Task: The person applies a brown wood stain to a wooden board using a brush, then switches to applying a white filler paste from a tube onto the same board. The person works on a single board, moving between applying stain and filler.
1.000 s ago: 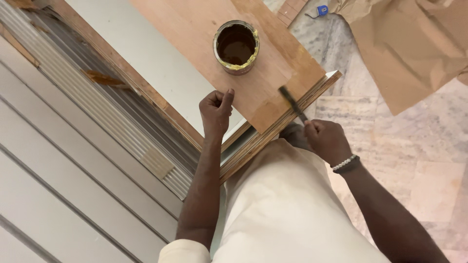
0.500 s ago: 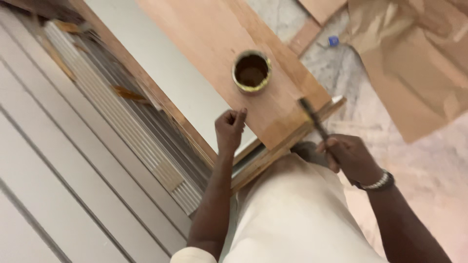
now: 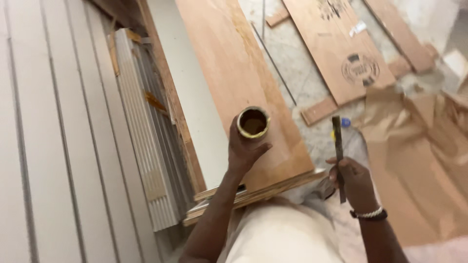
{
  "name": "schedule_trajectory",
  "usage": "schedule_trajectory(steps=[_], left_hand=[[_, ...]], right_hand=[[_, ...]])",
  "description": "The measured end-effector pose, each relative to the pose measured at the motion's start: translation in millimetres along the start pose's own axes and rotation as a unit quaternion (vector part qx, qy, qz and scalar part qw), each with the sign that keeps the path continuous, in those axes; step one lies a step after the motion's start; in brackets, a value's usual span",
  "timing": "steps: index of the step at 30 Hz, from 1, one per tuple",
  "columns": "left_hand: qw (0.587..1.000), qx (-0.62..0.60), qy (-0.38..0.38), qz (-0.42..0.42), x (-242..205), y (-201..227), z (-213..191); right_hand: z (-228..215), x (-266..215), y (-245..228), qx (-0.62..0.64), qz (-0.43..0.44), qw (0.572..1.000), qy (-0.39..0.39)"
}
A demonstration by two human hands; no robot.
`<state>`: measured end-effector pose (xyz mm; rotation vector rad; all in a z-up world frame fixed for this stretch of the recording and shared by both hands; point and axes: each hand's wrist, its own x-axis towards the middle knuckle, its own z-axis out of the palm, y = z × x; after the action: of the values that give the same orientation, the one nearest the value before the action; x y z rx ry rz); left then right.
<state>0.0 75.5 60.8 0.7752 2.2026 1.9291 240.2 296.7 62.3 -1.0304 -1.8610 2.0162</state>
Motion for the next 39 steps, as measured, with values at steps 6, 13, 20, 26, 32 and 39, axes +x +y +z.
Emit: schedule_trajectory(steps=[6, 13, 20, 26, 32, 39], left_hand=[[0.988, 0.049, 0.144, -0.026, 4.3, -4.6, 54.2], [0.96, 0.075, 0.265, -0.053, -9.8, 45.4, 131.1], [0.967, -0.074, 0.239, -0.049, -7.4, 80.8, 211.8], [0.962, 0.028, 0.273, -0.017, 25.7, 78.3, 202.9], [0.927, 0.063, 0.368, -0.033, 59.4, 40.3, 156.9], [0.89, -0.17, 0.422, 0.002, 96.6, 34.9, 135.6]], right_hand=[[-115.2, 52.3, 18.3, 0.027, 0.006, 0.999, -0.046], [-260.9, 110.3, 21.9, 0.035, 0.037, 0.993, -0.106], [-304.5, 171.0, -10.9, -0.017, -0.034, 0.986, -0.16], [-248.1, 214.2, -29.5, -0.066, -0.093, 0.96, -0.255], [-175.7, 292.0, -58.8, -0.166, -0.178, 0.908, -0.341], [-12.3, 378.8, -119.5, -0.306, -0.258, 0.832, -0.383]])
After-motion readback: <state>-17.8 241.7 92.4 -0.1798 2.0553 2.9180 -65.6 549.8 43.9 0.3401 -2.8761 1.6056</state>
